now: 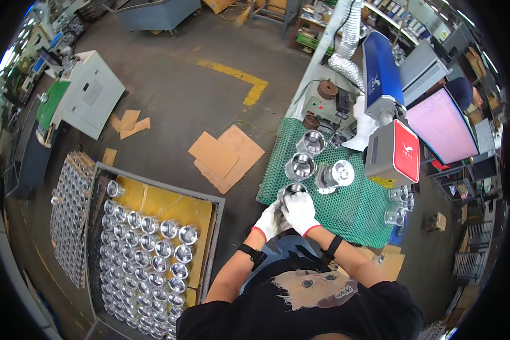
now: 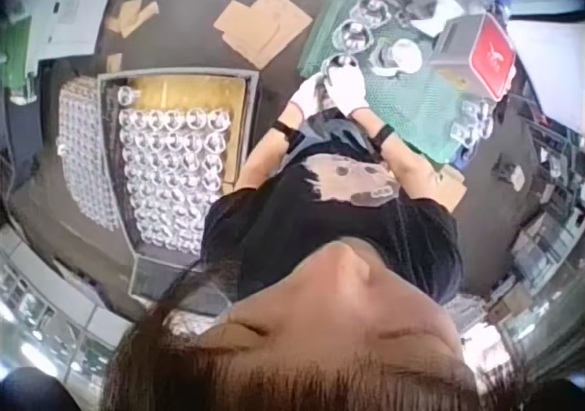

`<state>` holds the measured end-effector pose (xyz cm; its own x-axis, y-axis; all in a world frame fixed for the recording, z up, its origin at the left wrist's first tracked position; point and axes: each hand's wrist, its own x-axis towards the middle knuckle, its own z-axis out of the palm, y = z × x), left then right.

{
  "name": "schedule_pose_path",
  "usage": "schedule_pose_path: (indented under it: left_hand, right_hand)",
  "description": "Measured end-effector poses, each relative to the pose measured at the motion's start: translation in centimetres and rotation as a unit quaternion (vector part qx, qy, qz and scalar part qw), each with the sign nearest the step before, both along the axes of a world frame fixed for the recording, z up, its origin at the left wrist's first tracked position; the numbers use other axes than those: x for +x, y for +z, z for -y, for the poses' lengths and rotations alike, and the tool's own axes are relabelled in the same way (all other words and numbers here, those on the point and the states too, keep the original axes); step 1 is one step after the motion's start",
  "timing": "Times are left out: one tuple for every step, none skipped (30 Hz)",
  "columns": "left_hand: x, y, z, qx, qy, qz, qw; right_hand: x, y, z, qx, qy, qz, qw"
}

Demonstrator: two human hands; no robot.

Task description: The recorder is inspecting cylindrical metal parts at a workbench, placing them into a large storage bin, and organizing layers with cardboard dividers.

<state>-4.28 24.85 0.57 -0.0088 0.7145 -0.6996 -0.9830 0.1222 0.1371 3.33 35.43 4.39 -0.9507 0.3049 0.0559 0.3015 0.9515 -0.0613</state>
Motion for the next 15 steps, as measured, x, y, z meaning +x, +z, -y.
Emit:
schedule_pose_path:
  left_hand:
    - [-0.6, -0.4, 0.0, -0.016, 0.002, 0.018, 1.0]
    - [-1.0, -0.8, 0.2, -0.033, 0.003, 0.036, 0.999]
    - [-1.5, -0.7, 0.2, -0.025, 0.009, 0.054, 0.998]
    - [-2.0, 0.2, 0.4, 0.0, 0.004, 0.062, 0.998]
    - [-2.4, -0.1, 0.3, -0.005, -0.017, 0.039, 0.999]
    - [-2.8, -0.5, 0.4, -0.01, -0.036, 0.013, 0.999]
    - [-3.2, -0.7, 0.6, 0.009, -0.042, 0.019, 0.999]
    - [-3.5, -0.9, 0.7, 0.006, -0.047, 0.03, 0.998]
    - [-3.6, -0.5, 0.5, -0.006, -0.042, 0.03, 0.999]
    - [-3.8, -0.2, 0.4, -0.019, -0.033, 0.03, 0.999]
    - [-3.9, -0.5, 0.5, -0.021, -0.037, 0.029, 0.999]
    - [-3.9, -1.1, 1.0, 0.026, -0.001, 0.079, 0.997]
    - [-4.0, -1.4, 1.4, 0.073, 0.036, 0.128, 0.988]
    - [-4.1, -1.7, 1.6, 0.071, 0.035, 0.126, 0.989]
    - [-4.3, -1.6, 2.2, 0.065, 0.063, 0.113, 0.989]
  right_hand:
    - [-0.3, 1.1, 0.1, -0.026, 0.002, 0.051, 0.998]
    - [-0.4, 2.4, 0.2, -0.026, -0.007, 0.052, 0.998]
    - [-0.6, 4.2, -0.1, -0.02, 0.013, -0.015, 1.0]
    - [-1.0, 5.5, -0.6, -0.011, 0.033, -0.083, 0.996]
    - [-1.4, 6.0, -1.5, -0.066, -0.03, 0.012, 0.997]
    - [-2.0, 6.7, -2.0, -0.018, -0.051, -0.015, 0.998]
    - [-2.6, 6.5, -3.0, -0.02, -0.061, -0.014, 0.998]
    - [-3.1, 5.6, -4.0, -0.023, -0.07, -0.012, 0.997]
    - [-3.7, 3.8, -5.0, -0.001, -0.083, 0.009, 0.997]
    - [-4.3, 3.2, -5.5, 0.039, -0.075, 0.03, 0.996]
    - [-5.0, 2.5, -5.9, 0.015, -0.076, 0.084, 0.993]
    - [-5.7, 2.2, -6.2, -0.01, -0.074, 0.138, 0.988]
    - [-5.9, 1.2, -6.4, 0.003, -0.081, 0.108, 0.991]
    - [-5.6, 0.5, -6.9, 0.001, -0.082, 0.106, 0.991]
    - [-5.7, 0.5, -7.1, -0.012, -0.078, 0.104, 0.991]
